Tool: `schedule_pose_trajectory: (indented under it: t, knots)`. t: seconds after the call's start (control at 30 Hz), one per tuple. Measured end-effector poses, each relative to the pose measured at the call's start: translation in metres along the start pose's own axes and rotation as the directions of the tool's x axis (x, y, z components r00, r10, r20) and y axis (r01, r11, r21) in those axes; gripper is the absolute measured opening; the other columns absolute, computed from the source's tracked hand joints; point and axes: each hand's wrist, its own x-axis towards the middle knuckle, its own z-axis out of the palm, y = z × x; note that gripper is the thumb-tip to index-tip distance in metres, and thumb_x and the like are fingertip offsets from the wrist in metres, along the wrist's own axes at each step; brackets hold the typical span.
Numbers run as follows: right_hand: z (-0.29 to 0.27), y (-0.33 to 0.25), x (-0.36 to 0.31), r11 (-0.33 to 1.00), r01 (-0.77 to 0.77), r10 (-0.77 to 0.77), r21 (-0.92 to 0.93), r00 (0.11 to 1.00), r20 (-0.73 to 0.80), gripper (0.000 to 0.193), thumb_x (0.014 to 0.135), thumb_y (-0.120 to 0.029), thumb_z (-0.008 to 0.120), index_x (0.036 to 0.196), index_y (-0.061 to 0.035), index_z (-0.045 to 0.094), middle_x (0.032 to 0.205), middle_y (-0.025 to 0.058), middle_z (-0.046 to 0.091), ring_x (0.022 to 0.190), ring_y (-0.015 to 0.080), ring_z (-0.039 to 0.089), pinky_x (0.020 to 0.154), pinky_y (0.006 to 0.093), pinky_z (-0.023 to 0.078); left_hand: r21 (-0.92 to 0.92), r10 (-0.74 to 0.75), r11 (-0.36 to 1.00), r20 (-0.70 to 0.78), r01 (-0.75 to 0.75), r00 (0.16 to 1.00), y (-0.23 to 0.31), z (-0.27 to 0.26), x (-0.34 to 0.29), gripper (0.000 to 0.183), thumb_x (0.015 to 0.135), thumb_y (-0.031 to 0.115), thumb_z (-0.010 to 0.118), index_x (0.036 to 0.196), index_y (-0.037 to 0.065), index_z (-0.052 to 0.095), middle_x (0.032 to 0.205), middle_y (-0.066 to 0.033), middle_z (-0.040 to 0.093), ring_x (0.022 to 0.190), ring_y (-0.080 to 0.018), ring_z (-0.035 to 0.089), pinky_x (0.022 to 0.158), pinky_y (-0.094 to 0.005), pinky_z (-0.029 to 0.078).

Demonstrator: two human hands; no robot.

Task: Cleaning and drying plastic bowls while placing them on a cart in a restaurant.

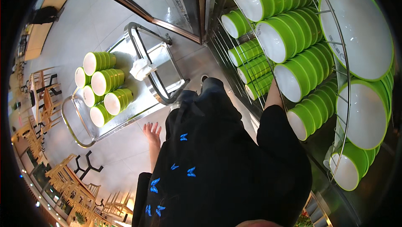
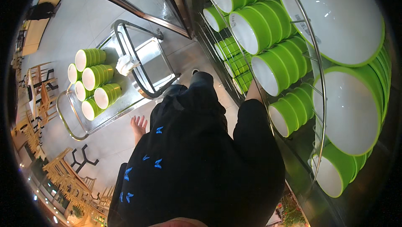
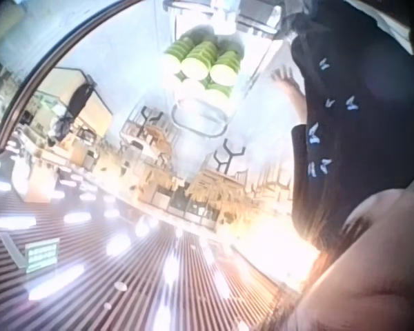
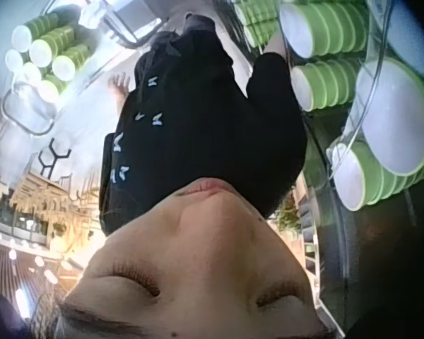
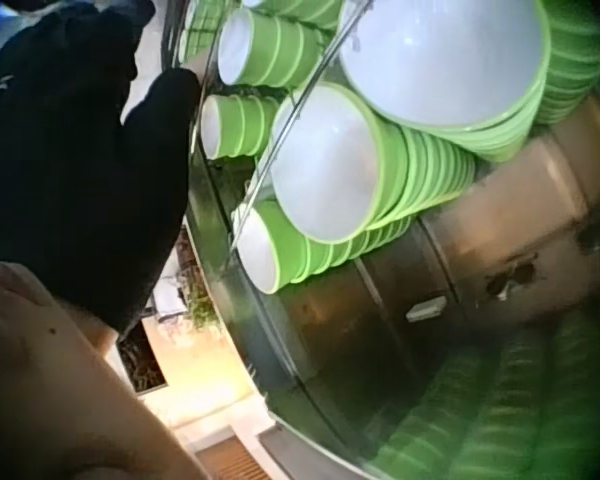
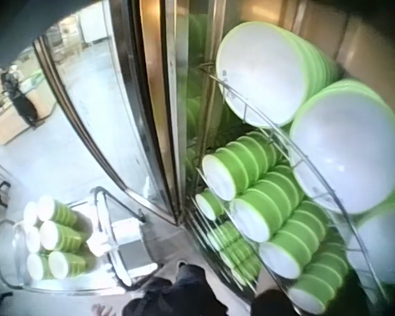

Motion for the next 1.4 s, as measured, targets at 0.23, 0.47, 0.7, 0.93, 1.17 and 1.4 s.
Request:
schedule_pose_trajectory:
  t: [0.23,0.47,0.7,0.93,1.17,1.4]
  knots:
    - [0.013,0.036,-0.018,0.981,-0.063,0.061,0.186,0.998,0.014,0.04,0.07,-0.012,0.053,0.104,0.0034,0.04,0.099,0.017,0.047,0.091,0.0229,0.047,0.078,0.0328,0.038,0.01,-0.038,0.999,0.01,0.038,0.999,0.004,-0.001,-0.001,0.059,0.074,0.025,0.049,0.119,0.012,0.013,0.113,-0.0152,0.03,0.092,-0.0279,0.047,0.065,-0.0363,0.045]
    - [0.016,0.059,-0.04,0.937,-0.1,0.095,0.334,0.995,0.031,0.041,0.07,-0.011,0.054,0.105,0.0033,0.039,0.099,0.0162,0.047,0.092,0.0231,0.047,0.078,0.033,0.037,-0.045,0.052,0.998,0.149,-0.046,0.987,0.026,0.025,0.004,0.057,0.074,0.026,0.05,0.118,0.012,0.017,0.112,-0.0142,0.032,0.094,-0.0275,0.046,0.066,-0.0345,0.044]
    - [-0.002,-0.116,-0.111,0.403,-0.357,0.548,0.843,0.832,0.09,0.042,0.069,-0.008,0.054,0.107,0.0002,0.039,0.1,0.0109,0.047,0.093,0.023,0.046,0.08,0.0346,0.037,0.089,0.139,0.979,0.356,-0.182,0.924,0.079,0.075,-0.025,0.034,0.078,0.023,0.044,0.107,0.007,0.038,0.095,-0.0087,0.047,0.086,-0.019,0.048,0.064,-0.0276,0.042]
    - [0.006,-0.195,-0.184,0.236,-0.508,0.443,0.829,0.815,0.373,0.041,0.072,-0.009,0.053,0.108,0.0005,0.038,0.104,0.0099,0.046,0.094,0.0202,0.046,0.079,0.0311,0.038,0.255,0.117,0.879,0.705,-0.404,0.699,0.108,0.115,-0.061,0.029,0.078,0.014,0.044,0.105,0.004,0.041,0.096,-0.0083,0.049,0.082,-0.0145,0.05,0.065,-0.0238,0.042]
    - [0.043,-0.3,-0.201,0.434,-0.566,-0.214,0.701,0.691,0.69,0.045,0.076,-0.005,0.043,0.118,0.0015,0.029,0.108,0.0101,0.044,0.096,0.015,0.044,0.082,0.0252,0.033,0.218,0.094,0.784,0.884,-0.581,0.458,0.122,0.098,-0.08,0.068,0.076,0.017,0.048,0.125,0.01,0.003,0.116,-0.0171,0.032,0.096,-0.023,0.043,0.079,-0.0313,0.036]
    - [0.121,-0.405,-0.225,0.658,-0.602,-0.341,0.452,0.296,0.892,0.044,0.074,-0.004,0.045,0.116,0.0021,0.033,0.106,0.009,0.045,0.096,0.0137,0.043,0.082,0.0241,0.032,0.116,0.495,0.688,0.646,-0.716,0.581,0.138,0.02,-0.051,0.077,0.076,0.012,0.045,0.122,0.01,-0.017,0.111,-0.0227,0.037,0.084,-0.0247,0.049,0.074,-0.0302,0.039]
